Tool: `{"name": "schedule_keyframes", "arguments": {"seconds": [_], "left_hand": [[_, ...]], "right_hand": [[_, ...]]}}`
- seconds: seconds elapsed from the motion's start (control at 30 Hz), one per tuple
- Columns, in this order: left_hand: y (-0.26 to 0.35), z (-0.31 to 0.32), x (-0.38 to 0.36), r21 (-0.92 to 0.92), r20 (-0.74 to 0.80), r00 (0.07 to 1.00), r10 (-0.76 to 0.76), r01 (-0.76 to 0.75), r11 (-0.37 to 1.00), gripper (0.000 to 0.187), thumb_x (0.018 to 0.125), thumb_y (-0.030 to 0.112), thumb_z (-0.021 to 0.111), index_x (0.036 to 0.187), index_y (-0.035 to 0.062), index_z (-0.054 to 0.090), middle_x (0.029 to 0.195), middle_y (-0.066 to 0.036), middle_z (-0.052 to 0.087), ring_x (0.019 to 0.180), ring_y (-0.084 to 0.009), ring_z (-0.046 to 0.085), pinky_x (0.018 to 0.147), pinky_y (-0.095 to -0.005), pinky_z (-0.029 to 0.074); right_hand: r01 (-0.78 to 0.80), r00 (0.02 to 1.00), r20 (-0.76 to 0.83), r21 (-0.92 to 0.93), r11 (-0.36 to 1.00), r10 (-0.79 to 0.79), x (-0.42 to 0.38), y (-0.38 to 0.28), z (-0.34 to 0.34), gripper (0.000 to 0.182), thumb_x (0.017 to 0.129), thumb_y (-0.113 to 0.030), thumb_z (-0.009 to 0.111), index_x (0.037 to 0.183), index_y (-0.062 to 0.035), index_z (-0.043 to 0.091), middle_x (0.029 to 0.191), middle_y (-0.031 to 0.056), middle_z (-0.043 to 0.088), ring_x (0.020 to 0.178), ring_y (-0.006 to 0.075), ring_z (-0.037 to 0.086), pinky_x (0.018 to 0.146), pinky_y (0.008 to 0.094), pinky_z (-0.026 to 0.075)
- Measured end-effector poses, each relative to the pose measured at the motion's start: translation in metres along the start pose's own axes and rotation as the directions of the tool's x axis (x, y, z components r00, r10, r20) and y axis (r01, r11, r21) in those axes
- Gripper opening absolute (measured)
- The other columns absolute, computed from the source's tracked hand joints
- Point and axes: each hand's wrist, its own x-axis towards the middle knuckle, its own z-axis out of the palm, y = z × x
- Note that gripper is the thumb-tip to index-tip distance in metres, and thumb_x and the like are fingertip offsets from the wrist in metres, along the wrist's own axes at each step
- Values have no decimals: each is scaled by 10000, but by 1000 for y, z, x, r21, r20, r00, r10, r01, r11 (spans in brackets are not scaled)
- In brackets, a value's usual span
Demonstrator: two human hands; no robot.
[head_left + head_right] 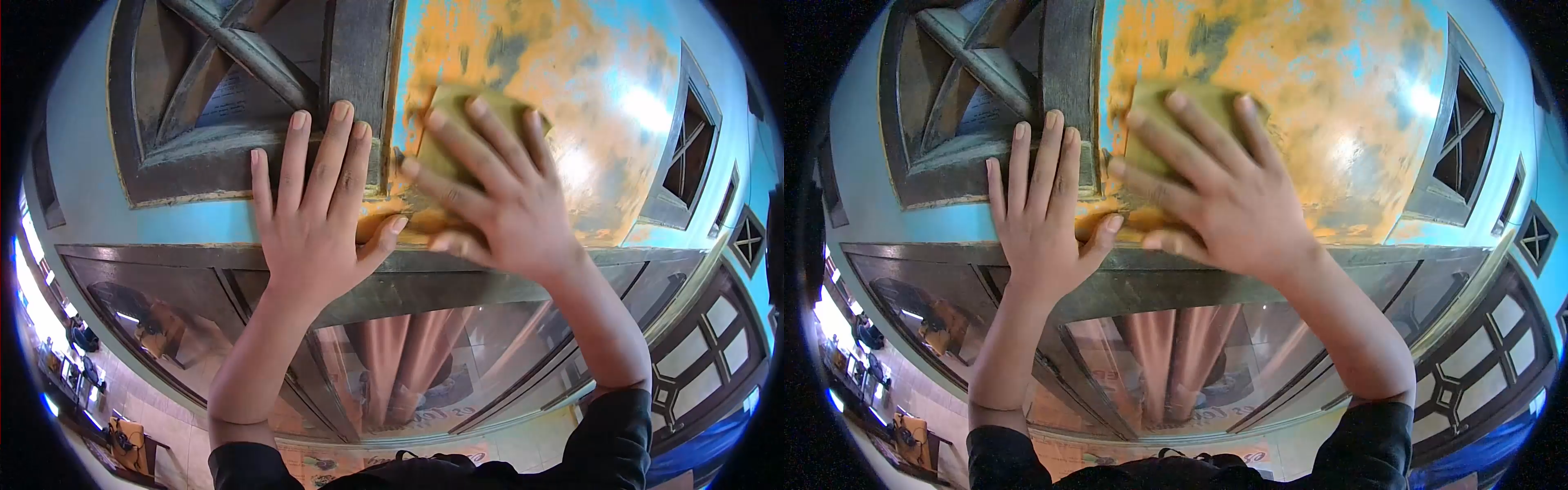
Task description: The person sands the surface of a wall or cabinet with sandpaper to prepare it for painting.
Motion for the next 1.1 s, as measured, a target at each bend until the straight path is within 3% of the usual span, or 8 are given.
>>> {"name": "schedule_keyframes", "arguments": {"seconds": [0.27,0.43,0.57,0.7,0.93,1.0,1.07,1.1], "left_hand": [[0,0,0,13,-2,1000,-3,3,1000,763,977,564,442,1510,18,442,1623,-125,374,1515,-367,293,1218,-579,122],[1,0,0,19,-8,1000,2,-2,1000,766,979,566,436,1512,15,437,1622,-126,375,1511,-365,300,1216,-579,127],[1,0,1,10,-3,1000,-2,2,1000,765,976,560,440,1513,15,434,1622,-127,375,1509,-366,305,1215,-581,129],[0,-2,0,-26,-11,1000,2,-2,1000,760,971,546,449,1512,15,436,1621,-130,377,1508,-366,309,1214,-581,130],[1,0,0,3,-5,1000,-14,14,1000,746,964,526,464,1519,28,433,1620,-130,378,1506,-369,311,1214,-577,134],[0,1,-1,-13,-12,1000,-15,15,1000,740,960,520,473,1520,38,435,1622,-130,374,1508,-368,308,1213,-580,137],[-2,0,-3,-10,-10,1000,-13,13,1000,735,957,512,483,1523,46,436,1625,-130,369,1510,-370,303,1212,-582,139],[-3,0,-5,-11,-7,1000,-12,11,1000,733,955,509,488,1524,50,436,1626,-130,366,1511,-371,300,1212,-583,139]], "right_hand": [[-222,959,-194,-57,973,207,14,20,0,622,954,-709,413,1436,-357,590,1595,99,413,1464,389,375,1166,670,219],[-61,998,-19,-8,998,61,1,1,0,622,961,-693,412,1441,-340,587,1578,102,429,1456,404,379,1159,660,245],[-281,929,-260,-37,959,262,20,31,5,593,948,-701,431,1429,-390,584,1580,99,427,1468,390,361,1177,641,234],[-92,993,-75,25,995,94,13,-14,6,617,939,-712,432,1429,-371,588,1578,93,430,1464,402,362,1170,642,247],[-249,928,-302,-68,966,218,40,14,8,631,944,-711,430,1417,-333,606,1570,96,442,1440,412,392,1150,647,270],[-170,971,-169,2,986,168,25,-15,8,632,949,-714,426,1419,-331,604,1569,93,445,1441,410,394,1148,644,270],[-193,976,-89,82,978,200,-3,-38,15,584,950,-672,455,1433,-365,575,1585,44,429,1463,327,380,1171,617,263],[-229,970,-63,75,970,234,-20,-46,18,589,954,-675,451,1434,-359,577,1593,53,419,1468,335,374,1178,614,248]]}}
